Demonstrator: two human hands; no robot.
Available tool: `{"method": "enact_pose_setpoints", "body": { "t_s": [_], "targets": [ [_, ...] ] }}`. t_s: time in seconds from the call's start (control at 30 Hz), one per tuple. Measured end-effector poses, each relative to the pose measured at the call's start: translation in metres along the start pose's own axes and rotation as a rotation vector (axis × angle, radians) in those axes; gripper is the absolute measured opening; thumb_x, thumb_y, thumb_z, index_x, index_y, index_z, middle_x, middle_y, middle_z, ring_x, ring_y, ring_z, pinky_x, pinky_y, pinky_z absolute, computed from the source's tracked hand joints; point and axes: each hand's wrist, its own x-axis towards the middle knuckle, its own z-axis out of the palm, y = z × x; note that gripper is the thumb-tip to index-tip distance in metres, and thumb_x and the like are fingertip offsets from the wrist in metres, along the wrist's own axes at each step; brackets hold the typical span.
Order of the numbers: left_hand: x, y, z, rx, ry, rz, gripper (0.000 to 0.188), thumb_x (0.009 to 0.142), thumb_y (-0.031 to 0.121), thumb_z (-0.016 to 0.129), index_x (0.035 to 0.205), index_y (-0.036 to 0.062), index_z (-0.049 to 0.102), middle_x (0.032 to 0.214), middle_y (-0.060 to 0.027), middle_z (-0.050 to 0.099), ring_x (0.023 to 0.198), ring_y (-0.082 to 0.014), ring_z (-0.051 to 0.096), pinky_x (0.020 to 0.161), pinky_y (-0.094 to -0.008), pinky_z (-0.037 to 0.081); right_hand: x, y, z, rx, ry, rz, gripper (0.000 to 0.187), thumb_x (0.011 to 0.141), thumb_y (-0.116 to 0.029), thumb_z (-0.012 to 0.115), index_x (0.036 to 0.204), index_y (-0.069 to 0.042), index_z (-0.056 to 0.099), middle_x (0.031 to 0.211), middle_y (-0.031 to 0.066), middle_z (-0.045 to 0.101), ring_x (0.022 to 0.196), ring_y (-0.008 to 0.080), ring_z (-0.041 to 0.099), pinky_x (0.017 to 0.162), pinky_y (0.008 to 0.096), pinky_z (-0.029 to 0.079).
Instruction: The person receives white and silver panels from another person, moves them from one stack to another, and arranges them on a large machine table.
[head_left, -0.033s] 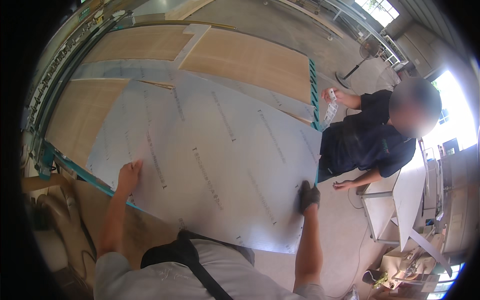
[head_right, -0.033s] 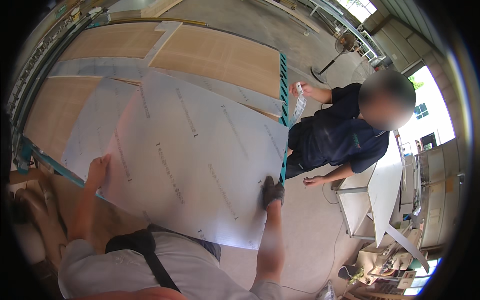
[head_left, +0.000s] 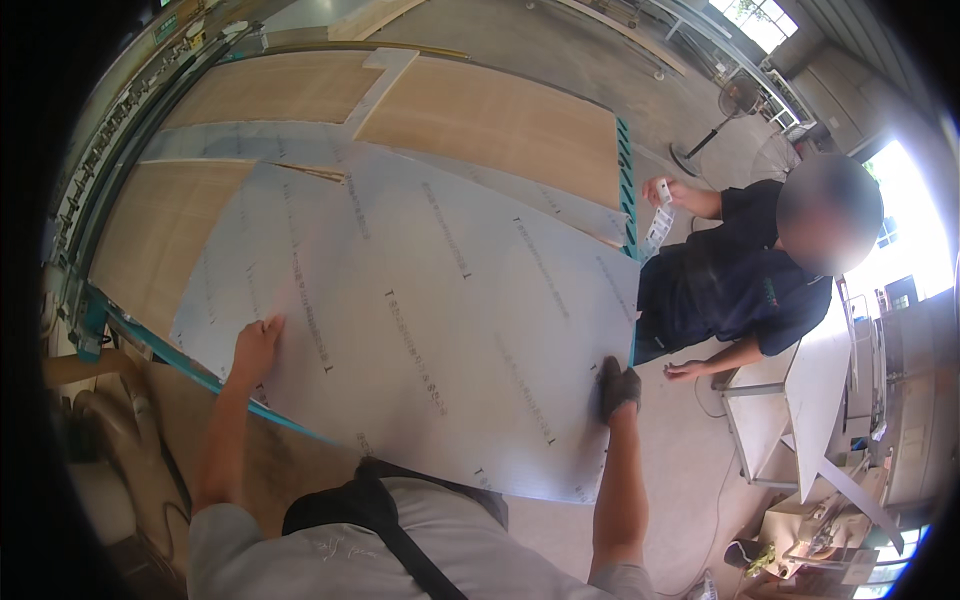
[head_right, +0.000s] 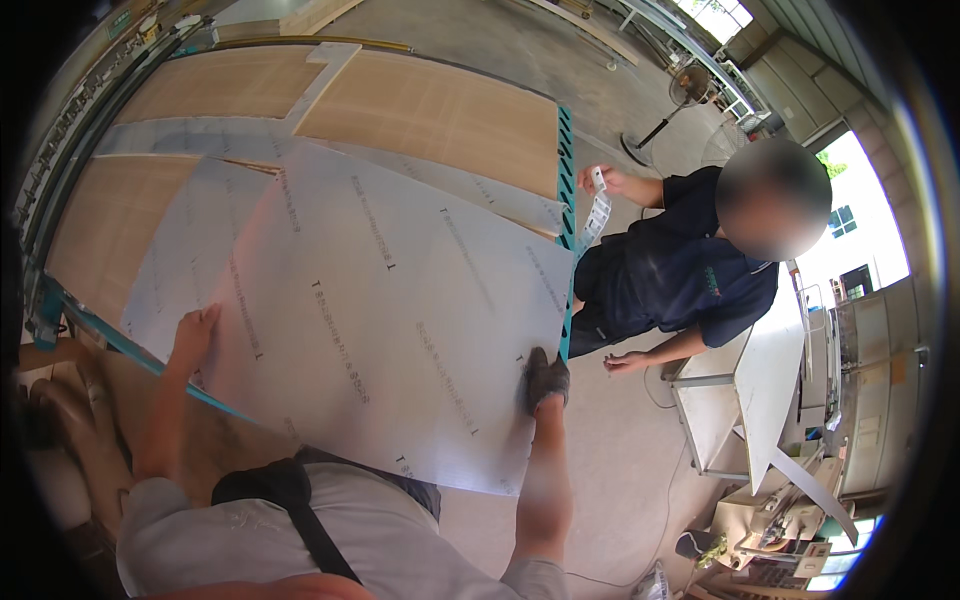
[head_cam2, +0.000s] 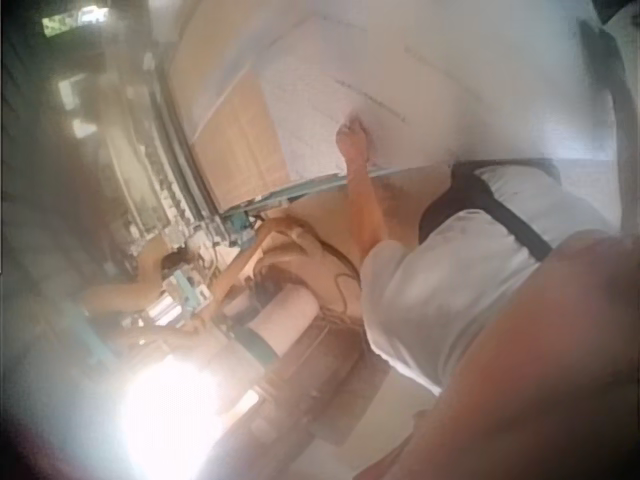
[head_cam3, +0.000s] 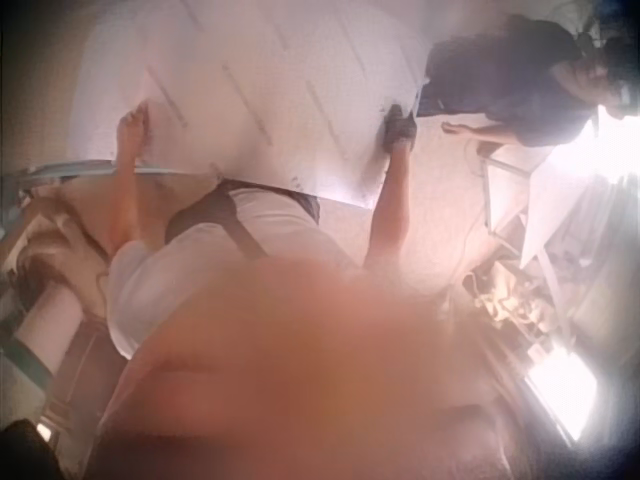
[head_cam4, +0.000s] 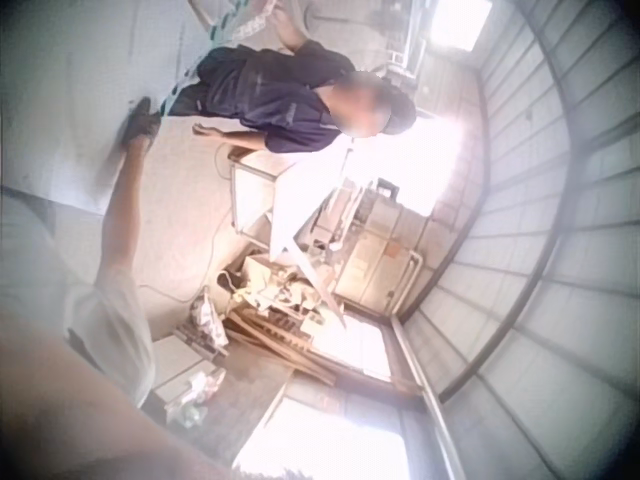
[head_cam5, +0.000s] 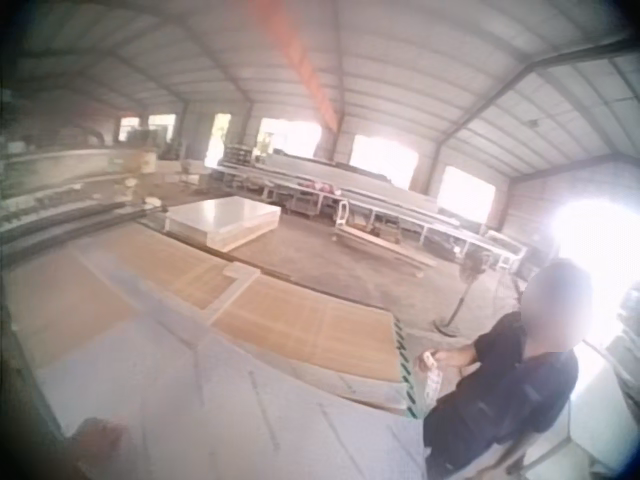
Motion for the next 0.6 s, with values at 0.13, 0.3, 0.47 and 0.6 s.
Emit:
{"method": "enact_pose_setpoints", "body": {
  "t_s": [0.13,0.3,0.47,0.6],
  "targets": [
    [0.062,0.08,-0.003,-0.045,-0.129,-0.079,0.068,0.1,0.053,0.055,0.089,-0.0126,0.066,0.088,-0.0307,0.069,0.084,-0.0442,0.067,0.077,-0.0478,0.05,0.083,-0.042,-0.011,-0.15,0.02,0.057,0.085,0.089,-0.068,0.061,0.126,0.008,0.062,0.122,0.0328,0.066,0.12,0.0461,0.061,0.1,0.0476,0.049],
    [0.178,0.122,0.028,-0.115,-0.016,0.01,0.067,0.1,0.052,0.055,0.093,-0.0136,0.066,0.086,-0.0294,0.069,0.082,-0.041,0.068,0.076,-0.047,0.051,0.219,-0.128,-0.006,-0.201,0.049,-0.086,0.083,0.089,-0.067,0.061,0.125,0.007,0.065,0.125,0.0303,0.065,0.124,0.0448,0.059,0.103,0.0466,0.047],
    [0.335,0.231,0.088,-0.362,-0.17,-0.063,0.066,0.099,0.053,0.059,0.095,-0.0124,0.069,0.091,-0.0208,0.071,0.083,-0.0295,0.069,0.076,-0.0443,0.053,0.461,-0.128,0.015,-0.303,-0.078,-0.052,0.097,0.088,-0.078,0.052,0.127,0.011,0.062,0.13,0.0335,0.061,0.131,0.0398,0.056,0.109,0.0441,0.044],
    [0.422,0.261,0.111,-0.243,-0.203,-0.085,0.063,0.099,0.053,0.058,0.102,-0.0088,0.069,0.097,-0.0195,0.072,0.085,-0.0282,0.068,0.078,-0.043,0.052,0.52,-0.225,0.051,-0.405,-0.061,-0.101,0.091,0.094,-0.075,0.045,0.126,0.008,0.063,0.122,0.0301,0.067,0.12,0.0397,0.063,0.103,0.043,0.047]
  ]
}}
